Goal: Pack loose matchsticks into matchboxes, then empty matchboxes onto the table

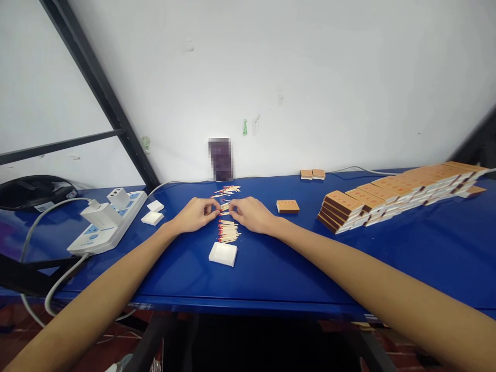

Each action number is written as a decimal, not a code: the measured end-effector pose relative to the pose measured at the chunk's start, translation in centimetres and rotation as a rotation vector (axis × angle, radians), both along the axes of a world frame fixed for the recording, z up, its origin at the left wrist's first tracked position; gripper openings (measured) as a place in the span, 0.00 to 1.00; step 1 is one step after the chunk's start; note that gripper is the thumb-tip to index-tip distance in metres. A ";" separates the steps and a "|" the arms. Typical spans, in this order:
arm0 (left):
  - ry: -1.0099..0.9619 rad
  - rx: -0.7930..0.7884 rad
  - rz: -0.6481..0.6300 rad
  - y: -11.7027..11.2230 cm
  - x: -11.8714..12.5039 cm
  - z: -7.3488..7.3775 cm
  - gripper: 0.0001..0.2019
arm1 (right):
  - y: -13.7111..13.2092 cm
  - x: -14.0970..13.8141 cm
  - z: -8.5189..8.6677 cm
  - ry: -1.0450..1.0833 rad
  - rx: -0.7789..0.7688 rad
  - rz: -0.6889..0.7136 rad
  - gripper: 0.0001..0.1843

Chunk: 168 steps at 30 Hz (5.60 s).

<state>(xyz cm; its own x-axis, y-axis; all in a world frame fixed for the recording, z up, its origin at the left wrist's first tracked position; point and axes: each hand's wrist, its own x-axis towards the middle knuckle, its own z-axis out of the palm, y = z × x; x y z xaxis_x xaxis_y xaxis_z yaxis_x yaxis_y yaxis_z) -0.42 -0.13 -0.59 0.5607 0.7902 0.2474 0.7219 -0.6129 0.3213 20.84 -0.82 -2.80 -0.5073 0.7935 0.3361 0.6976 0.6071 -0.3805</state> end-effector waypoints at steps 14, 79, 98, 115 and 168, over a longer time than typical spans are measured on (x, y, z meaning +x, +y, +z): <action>0.014 0.021 0.032 0.1 -0.1 0.1 0.11 | -0.5 0.1 0.4 0.051 -0.058 0.005 0.07; 0.056 0.087 0.067 0.4 -0.1 -0.1 0.07 | 0.7 -0.2 0.2 0.060 -0.050 -0.016 0.07; 0.029 -0.012 -0.028 -0.5 0.1 0.4 0.08 | 1.2 -0.1 0.6 0.138 -0.073 -0.029 0.09; 0.113 0.088 0.089 0.3 -0.2 0.1 0.10 | 1.0 0.4 1.3 0.099 -0.186 0.112 0.08; 0.065 0.125 0.136 0.5 -0.5 -0.1 0.08 | 2.0 -0.5 0.8 -0.004 -0.081 -0.004 0.08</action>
<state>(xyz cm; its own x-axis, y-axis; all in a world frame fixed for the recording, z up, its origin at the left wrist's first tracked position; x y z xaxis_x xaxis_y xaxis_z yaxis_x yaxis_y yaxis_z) -0.91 0.39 -0.71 0.4684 0.8255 0.3150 0.8177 -0.5400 0.1994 20.32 1.23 -1.96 -0.5056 0.8199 0.2685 0.7015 0.5719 -0.4253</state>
